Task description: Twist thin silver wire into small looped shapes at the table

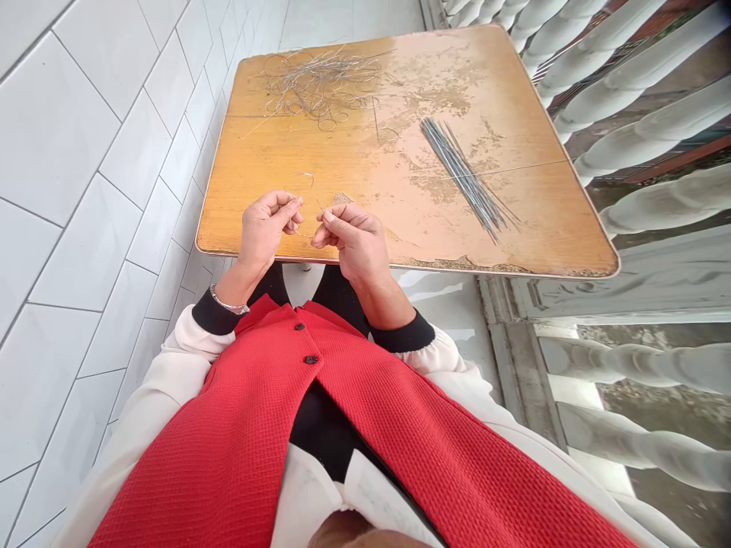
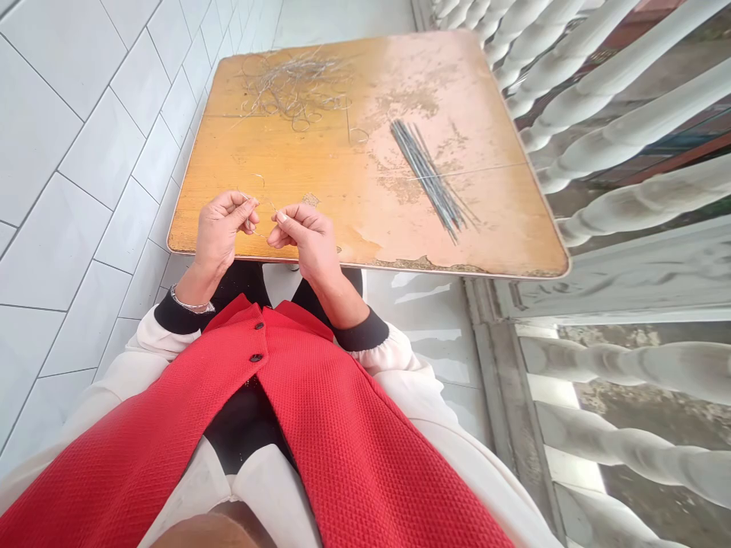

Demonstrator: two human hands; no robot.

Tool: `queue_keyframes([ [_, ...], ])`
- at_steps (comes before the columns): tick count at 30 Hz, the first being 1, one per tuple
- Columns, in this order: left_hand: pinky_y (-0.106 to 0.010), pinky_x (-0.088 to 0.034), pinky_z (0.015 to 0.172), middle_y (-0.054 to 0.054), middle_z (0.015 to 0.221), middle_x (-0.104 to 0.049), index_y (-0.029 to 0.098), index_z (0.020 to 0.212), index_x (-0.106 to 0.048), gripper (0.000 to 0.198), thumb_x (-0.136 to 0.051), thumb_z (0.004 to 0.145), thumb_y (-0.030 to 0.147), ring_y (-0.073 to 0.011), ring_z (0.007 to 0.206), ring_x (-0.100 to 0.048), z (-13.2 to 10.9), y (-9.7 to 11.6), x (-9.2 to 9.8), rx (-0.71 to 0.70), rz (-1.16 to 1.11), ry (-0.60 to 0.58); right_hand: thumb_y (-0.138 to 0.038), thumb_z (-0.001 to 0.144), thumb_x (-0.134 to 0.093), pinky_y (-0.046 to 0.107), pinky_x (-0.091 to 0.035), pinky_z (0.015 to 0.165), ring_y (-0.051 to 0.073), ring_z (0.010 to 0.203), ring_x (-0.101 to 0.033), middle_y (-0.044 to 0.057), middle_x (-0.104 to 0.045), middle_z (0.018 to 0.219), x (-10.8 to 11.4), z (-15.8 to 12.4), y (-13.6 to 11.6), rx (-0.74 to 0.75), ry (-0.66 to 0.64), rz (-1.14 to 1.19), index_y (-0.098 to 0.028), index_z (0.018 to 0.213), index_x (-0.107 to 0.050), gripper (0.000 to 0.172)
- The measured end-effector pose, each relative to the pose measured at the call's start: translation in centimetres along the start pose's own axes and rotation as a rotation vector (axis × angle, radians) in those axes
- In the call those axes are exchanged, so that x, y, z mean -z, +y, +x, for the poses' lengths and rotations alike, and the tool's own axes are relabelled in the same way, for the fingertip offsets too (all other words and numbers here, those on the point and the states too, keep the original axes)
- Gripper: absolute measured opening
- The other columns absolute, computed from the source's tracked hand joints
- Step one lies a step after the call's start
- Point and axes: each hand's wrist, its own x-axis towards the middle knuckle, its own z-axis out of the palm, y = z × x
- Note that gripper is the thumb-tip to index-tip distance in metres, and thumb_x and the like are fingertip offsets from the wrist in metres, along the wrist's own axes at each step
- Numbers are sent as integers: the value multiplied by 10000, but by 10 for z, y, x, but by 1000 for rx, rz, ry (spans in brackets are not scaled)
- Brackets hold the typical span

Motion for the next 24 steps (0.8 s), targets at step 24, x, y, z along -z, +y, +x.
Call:
queue_keyframes([
  [24,-176,-428,525,73,612,-573,179,741,-579,202,-679,916,195,-18,481,-494,0,-5,-11,1,-183,140,-642,821,-710,215,-382,463,60,455,-462,-40,-568,560,-8,-6,15,-30,-210,-135,-182,758,-680,466],
])
